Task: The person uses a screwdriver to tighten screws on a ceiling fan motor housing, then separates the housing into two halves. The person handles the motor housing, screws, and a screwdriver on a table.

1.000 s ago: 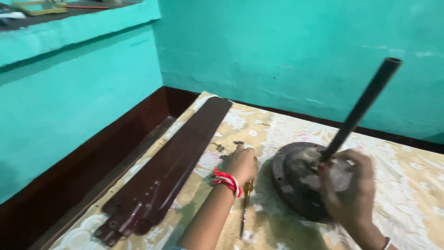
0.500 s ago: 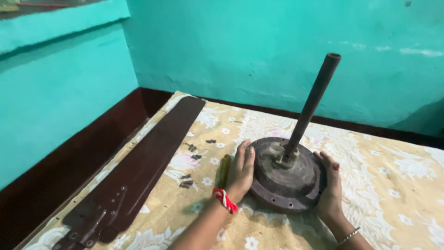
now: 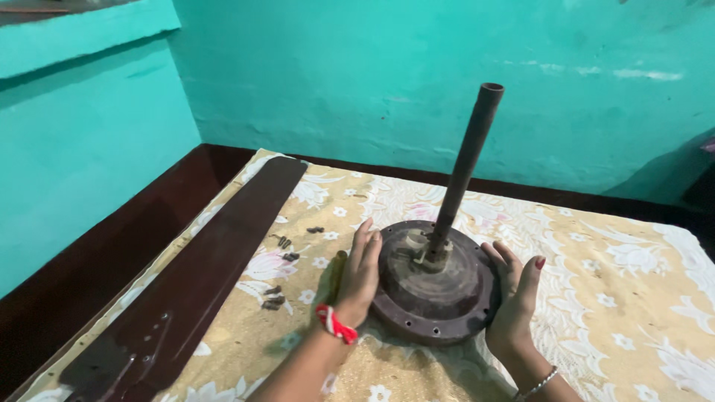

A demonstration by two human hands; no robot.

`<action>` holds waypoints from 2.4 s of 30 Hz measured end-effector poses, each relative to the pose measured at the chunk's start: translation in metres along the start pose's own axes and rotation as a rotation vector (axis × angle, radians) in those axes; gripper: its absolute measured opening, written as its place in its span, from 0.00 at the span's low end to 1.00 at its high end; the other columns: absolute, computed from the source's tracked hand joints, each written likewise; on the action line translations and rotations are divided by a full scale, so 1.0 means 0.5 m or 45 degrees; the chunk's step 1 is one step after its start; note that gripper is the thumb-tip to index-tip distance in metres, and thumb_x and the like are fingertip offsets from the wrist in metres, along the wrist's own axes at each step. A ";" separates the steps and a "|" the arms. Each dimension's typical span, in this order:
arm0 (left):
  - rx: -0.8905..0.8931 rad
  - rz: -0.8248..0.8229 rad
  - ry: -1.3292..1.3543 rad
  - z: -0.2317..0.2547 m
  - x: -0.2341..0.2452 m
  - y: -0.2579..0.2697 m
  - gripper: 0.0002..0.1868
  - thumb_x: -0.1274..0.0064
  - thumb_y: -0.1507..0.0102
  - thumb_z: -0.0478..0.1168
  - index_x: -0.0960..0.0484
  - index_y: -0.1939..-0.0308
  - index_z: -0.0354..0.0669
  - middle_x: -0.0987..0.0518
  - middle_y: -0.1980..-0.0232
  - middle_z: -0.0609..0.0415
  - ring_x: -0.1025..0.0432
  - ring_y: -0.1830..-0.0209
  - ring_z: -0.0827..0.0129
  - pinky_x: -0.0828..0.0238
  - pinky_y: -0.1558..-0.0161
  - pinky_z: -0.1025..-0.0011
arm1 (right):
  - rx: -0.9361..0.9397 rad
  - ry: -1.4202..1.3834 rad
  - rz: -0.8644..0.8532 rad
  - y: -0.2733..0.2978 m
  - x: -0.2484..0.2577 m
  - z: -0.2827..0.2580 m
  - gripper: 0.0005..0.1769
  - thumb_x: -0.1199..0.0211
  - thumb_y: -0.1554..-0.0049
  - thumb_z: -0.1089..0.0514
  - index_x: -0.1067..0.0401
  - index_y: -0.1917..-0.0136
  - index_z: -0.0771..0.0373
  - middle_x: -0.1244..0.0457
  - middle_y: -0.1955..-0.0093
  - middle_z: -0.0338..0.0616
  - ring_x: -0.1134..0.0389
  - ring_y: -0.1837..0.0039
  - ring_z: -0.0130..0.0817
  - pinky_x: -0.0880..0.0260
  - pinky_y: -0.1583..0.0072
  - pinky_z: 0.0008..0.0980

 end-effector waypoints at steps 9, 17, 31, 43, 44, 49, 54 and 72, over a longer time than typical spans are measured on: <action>-0.273 -0.529 -0.754 0.041 0.070 0.056 0.90 0.23 0.68 0.63 0.74 0.17 0.58 0.57 0.16 0.38 0.58 0.16 0.46 0.61 0.24 0.51 | 0.199 0.634 -0.900 -0.052 0.099 -0.017 0.94 0.13 0.69 0.46 0.85 0.14 0.56 0.72 0.14 0.62 0.62 0.16 0.51 0.58 0.26 0.46; -0.610 -0.265 -0.878 0.017 0.046 0.073 0.86 0.19 0.70 0.64 0.65 0.21 0.56 0.57 0.19 0.33 0.55 0.19 0.35 0.54 0.23 0.44 | 0.254 0.777 -0.693 0.008 0.059 -0.025 1.04 0.11 0.85 0.52 0.86 0.16 0.56 0.61 0.16 0.60 0.52 0.21 0.47 0.53 0.27 0.43; -0.274 0.253 -0.699 0.047 -0.108 0.198 0.80 0.15 0.64 0.50 0.61 0.22 0.58 0.70 0.23 0.22 0.71 0.21 0.28 0.49 0.31 0.42 | 0.245 0.820 -0.541 0.025 0.050 -0.032 0.99 0.11 0.84 0.56 0.78 0.16 0.62 0.52 0.19 0.60 0.47 0.23 0.47 0.52 0.27 0.42; -0.378 -0.398 -0.875 0.053 0.087 0.046 0.91 0.19 0.69 0.56 0.76 0.19 0.55 0.48 0.18 0.38 0.53 0.21 0.41 0.61 0.23 0.45 | 0.045 0.821 -0.582 0.012 0.060 -0.024 1.02 0.11 0.84 0.56 0.83 0.16 0.50 0.64 0.14 0.55 0.58 0.18 0.46 0.63 0.25 0.43; -0.375 -0.386 -0.904 0.042 0.090 0.041 0.92 0.19 0.68 0.57 0.77 0.19 0.54 0.47 0.18 0.38 0.53 0.22 0.40 0.64 0.23 0.44 | 0.049 0.810 -0.573 0.013 0.059 -0.025 1.02 0.12 0.85 0.55 0.83 0.16 0.50 0.63 0.14 0.55 0.57 0.18 0.46 0.62 0.25 0.43; -0.337 -0.251 -0.884 0.028 0.070 0.058 0.88 0.19 0.70 0.58 0.69 0.21 0.54 0.40 0.23 0.43 0.49 0.22 0.45 0.62 0.23 0.46 | 0.087 0.784 -0.576 0.018 0.052 -0.033 1.03 0.12 0.87 0.56 0.81 0.15 0.51 0.60 0.14 0.55 0.55 0.19 0.47 0.59 0.26 0.44; -0.517 -0.109 -0.796 0.038 0.043 0.117 0.81 0.19 0.66 0.56 0.63 0.22 0.51 0.41 0.25 0.41 0.46 0.23 0.46 0.51 0.25 0.46 | 0.086 0.680 -0.609 0.022 0.051 -0.030 0.97 0.12 0.82 0.57 0.77 0.15 0.57 0.58 0.15 0.55 0.50 0.20 0.46 0.53 0.26 0.42; -0.211 -0.391 -0.855 0.079 0.070 0.062 0.92 0.17 0.70 0.50 0.79 0.21 0.63 0.49 0.19 0.48 0.55 0.19 0.53 0.58 0.23 0.52 | 0.155 0.741 -0.616 0.018 0.051 -0.031 0.98 0.13 0.79 0.49 0.81 0.15 0.51 0.63 0.13 0.54 0.59 0.17 0.47 0.62 0.25 0.45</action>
Point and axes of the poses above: each hand's wrist, its own y-axis away from the middle knuckle, its own x-axis out of the back of the hand, z = x × y, the point moved 1 cm from there along -y, towards the middle knuckle
